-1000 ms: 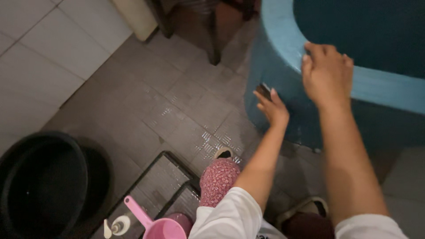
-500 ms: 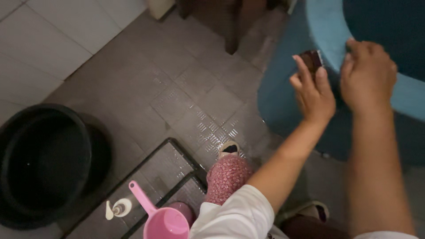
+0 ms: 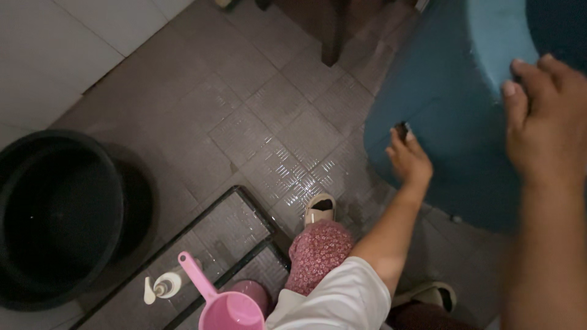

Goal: The person scrubs the exterior surface of a blue bathtub using a dark sponge. They repeatedly scoop water from inside the tub with a pink plastic cup and pour it over the sponge and the tub's surface to rinse the area while scrubbing.

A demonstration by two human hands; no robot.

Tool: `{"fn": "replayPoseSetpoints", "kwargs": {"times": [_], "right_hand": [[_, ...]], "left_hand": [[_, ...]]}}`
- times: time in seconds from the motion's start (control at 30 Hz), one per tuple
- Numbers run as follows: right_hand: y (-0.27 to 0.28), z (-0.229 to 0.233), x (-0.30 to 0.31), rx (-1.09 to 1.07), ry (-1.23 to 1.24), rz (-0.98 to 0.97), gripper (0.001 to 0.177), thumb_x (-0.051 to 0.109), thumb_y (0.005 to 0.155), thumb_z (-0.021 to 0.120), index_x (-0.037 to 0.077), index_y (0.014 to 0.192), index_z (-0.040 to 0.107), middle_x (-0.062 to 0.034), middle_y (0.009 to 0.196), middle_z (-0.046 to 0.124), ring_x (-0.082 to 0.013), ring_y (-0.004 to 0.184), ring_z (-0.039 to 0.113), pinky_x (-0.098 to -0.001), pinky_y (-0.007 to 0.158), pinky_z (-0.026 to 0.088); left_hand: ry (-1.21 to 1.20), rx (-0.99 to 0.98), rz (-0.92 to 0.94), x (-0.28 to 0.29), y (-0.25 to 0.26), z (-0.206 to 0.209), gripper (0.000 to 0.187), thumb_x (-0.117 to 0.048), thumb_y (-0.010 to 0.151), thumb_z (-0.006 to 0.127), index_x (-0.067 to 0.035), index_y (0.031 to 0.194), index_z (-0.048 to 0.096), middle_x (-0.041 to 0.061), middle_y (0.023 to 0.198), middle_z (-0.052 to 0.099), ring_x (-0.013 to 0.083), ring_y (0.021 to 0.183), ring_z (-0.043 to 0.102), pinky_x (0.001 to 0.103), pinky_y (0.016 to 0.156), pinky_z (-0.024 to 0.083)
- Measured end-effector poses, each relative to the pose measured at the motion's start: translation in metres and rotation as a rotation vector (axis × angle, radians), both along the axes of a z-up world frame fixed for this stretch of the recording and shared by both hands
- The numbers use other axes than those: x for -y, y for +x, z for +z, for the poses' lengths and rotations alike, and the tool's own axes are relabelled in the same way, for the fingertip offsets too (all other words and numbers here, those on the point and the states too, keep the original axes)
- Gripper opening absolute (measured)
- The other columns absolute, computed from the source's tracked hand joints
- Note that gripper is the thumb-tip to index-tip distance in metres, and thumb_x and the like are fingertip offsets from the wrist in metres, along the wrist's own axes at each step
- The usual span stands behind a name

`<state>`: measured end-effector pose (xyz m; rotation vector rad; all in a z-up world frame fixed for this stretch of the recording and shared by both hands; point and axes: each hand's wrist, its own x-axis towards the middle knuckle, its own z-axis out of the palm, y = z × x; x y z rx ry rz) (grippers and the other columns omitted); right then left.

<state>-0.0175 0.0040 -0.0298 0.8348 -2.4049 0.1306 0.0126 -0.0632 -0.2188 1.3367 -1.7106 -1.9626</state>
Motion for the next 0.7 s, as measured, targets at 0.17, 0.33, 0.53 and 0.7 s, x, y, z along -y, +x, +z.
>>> {"fn": "replayPoseSetpoints", "kwargs": {"times": [0.17,0.33,0.53,0.7], "right_hand": [[-0.009,0.009,0.006,0.352,-0.327,0.082,0.030,0.024,0.110,0.063,0.002,0.131,0.062,-0.0315,0.140,0.048,-0.0444,0.124,0.052,-0.0506,0.092,0.047],[-0.024,-0.006,-0.009,0.193,-0.103,0.066,0.027,0.019,0.117,0.062,0.003,0.139,0.066,-0.0228,0.148,0.054,-0.0384,0.140,0.057,-0.0487,0.110,0.051],[-0.046,-0.023,-0.019,0.247,-0.174,0.188,0.027,0.017,0.115,0.055,0.000,0.135,0.059,-0.0167,0.140,0.053,-0.0307,0.135,0.055,-0.0415,0.114,0.047],[-0.036,-0.013,0.014,0.317,-0.256,0.135,0.030,0.018,0.119,0.059,-0.002,0.141,0.056,-0.0265,0.148,0.050,-0.0379,0.135,0.055,-0.0445,0.111,0.048]], "left_hand": [[-0.125,-0.403,-0.075,0.011,0.008,0.087,0.075,-0.054,0.111,0.029,-0.005,0.167,0.023,0.030,0.143,0.042,0.0419,0.123,0.054,0.055,0.101,0.045],[-0.353,-0.638,0.047,0.000,0.009,0.124,0.074,-0.059,0.117,0.030,-0.003,0.164,0.024,0.029,0.140,0.043,0.0388,0.121,0.051,0.049,0.106,0.044],[-0.039,-0.355,-0.011,0.002,-0.003,0.067,0.072,-0.050,0.107,0.036,-0.008,0.165,0.028,0.028,0.134,0.045,0.0404,0.115,0.055,0.050,0.093,0.048],[-0.238,-0.139,0.140,-0.004,-0.012,-0.013,0.064,-0.045,0.109,0.042,-0.006,0.161,0.037,0.026,0.134,0.053,0.0442,0.119,0.059,0.052,0.102,0.048]]}}
